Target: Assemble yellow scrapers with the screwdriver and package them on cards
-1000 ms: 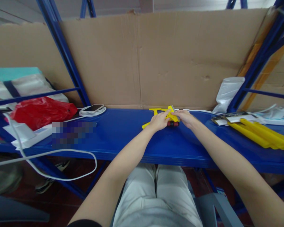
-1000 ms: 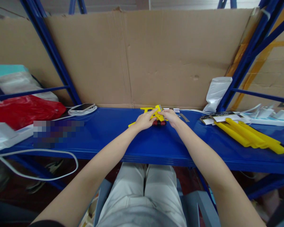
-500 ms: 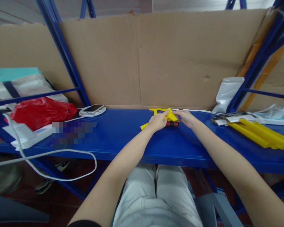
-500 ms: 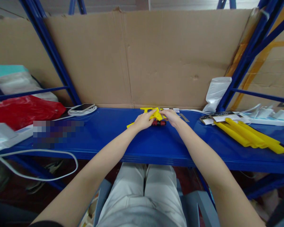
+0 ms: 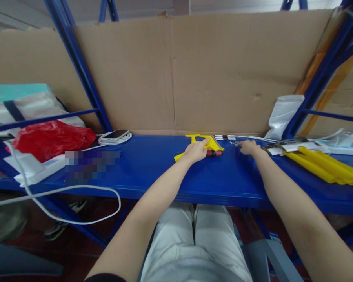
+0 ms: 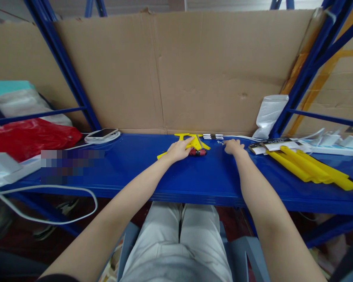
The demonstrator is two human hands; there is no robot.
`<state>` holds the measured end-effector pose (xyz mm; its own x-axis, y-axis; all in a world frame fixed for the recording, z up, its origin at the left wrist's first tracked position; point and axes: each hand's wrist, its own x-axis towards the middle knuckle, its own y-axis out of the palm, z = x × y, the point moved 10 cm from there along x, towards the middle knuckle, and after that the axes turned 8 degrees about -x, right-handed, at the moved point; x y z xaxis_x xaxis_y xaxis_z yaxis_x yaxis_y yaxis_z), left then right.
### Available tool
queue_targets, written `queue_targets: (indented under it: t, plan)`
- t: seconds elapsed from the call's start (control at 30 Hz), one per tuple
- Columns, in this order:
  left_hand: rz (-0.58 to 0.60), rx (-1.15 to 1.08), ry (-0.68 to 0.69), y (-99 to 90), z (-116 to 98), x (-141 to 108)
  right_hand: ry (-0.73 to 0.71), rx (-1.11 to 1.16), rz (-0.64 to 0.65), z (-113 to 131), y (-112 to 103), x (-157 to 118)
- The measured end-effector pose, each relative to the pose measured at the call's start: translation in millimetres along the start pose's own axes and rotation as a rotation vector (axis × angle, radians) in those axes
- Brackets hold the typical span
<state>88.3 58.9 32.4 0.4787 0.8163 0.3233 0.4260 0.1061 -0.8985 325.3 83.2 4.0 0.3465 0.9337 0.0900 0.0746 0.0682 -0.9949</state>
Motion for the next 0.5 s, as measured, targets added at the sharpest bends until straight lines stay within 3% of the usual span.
queue_targets:
  t: [0.13, 0.5]
  plan:
    - [0.005, -0.002, -0.006, -0.4, -0.9, -1.2, -0.016, -0.044, 0.059, 3.4, 4.8, -5.0]
    - [0.021, -0.003, -0.009, 1.0, -1.0, -0.4, -0.013, -0.02, 0.024, 2.2, 6.2, 0.8]
